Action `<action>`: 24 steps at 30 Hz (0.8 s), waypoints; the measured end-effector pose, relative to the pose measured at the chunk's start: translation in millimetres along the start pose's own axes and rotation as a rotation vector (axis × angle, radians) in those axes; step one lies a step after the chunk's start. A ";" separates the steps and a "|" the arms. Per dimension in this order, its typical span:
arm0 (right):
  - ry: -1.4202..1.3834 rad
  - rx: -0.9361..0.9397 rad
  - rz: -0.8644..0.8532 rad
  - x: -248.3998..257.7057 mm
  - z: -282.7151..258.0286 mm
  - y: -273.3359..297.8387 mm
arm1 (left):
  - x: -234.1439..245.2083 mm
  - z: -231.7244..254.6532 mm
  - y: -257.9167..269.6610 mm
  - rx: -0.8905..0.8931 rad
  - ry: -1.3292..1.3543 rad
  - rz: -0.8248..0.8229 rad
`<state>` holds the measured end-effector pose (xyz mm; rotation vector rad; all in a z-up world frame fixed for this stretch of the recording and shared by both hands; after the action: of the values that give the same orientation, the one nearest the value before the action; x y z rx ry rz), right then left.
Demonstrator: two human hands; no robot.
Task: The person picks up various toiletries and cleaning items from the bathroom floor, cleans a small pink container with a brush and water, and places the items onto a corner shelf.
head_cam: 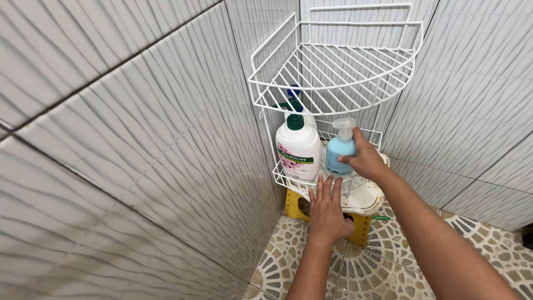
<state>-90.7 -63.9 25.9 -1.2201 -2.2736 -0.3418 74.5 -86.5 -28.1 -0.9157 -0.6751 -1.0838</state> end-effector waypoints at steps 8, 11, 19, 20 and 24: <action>-0.089 -0.050 -0.113 -13.9 5.8 -17.1 | -3.2 -1.7 -1.5 0.011 0.005 0.011; 0.039 -0.005 -0.079 -25.3 -6.4 -9.1 | -4.1 -1.5 -1.9 0.018 -0.007 0.003; 0.102 0.122 -0.039 -30.5 -0.7 4.0 | -3.5 1.1 -2.9 0.008 -0.004 0.029; 0.094 0.154 -0.035 -29.2 -0.9 8.1 | -3.0 1.6 -3.1 0.008 -0.006 0.034; 0.164 0.244 0.001 -3.5 -4.7 32.7 | -3.2 2.6 -2.8 -0.005 -0.017 0.078</action>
<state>-60.5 -50.2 26.9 -1.0299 -2.1036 -0.1520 70.7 -83.4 -28.7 -0.9488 -0.6461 -1.0102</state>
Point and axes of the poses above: each hand's wrist, its own y-axis away from the middle knuckle, its own x-axis out of the back of the hand, z = x × y, the point moved 9 cm from there along -y, towards the middle knuckle, and after that the axes turned 12 degrees about -x, right-handed, at the moved point
